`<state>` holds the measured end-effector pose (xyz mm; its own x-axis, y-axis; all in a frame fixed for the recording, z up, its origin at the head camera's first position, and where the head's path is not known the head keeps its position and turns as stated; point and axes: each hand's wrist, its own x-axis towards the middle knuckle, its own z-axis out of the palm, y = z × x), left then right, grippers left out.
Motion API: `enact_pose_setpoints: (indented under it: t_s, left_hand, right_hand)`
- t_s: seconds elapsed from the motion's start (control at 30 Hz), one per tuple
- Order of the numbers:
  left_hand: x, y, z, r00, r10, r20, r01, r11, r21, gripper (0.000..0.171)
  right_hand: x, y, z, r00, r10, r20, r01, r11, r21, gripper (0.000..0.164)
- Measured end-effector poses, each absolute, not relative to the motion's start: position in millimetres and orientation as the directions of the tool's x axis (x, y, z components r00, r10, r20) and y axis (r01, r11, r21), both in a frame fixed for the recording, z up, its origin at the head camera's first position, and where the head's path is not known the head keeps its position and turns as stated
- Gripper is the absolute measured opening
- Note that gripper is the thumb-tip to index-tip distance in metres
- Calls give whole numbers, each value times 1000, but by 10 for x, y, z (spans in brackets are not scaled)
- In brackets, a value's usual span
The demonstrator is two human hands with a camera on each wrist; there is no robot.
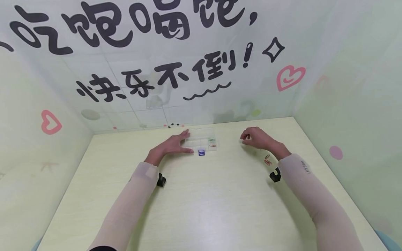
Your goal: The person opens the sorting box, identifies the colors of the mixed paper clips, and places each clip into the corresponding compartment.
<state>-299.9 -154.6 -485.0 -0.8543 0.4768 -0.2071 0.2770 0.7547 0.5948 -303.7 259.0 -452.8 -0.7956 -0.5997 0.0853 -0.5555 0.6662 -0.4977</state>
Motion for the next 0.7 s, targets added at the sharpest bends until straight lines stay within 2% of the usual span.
enact_pose_setpoints:
  t_s: [0.27, 0.7]
  left_hand:
    - [-3005, -1550, -4861, -854, 474, -213, 273, 758, 593, 105]
    - [-3012, -1553, -4854, -852, 482, -206, 281, 752, 596, 106]
  right_hand:
    - [-3008, 2799, -4531, -826, -564, 8, -496, 720, -486, 19]
    - [-3024, 2983, -4584, -823, -567, -30, -502, 752, -427, 13]
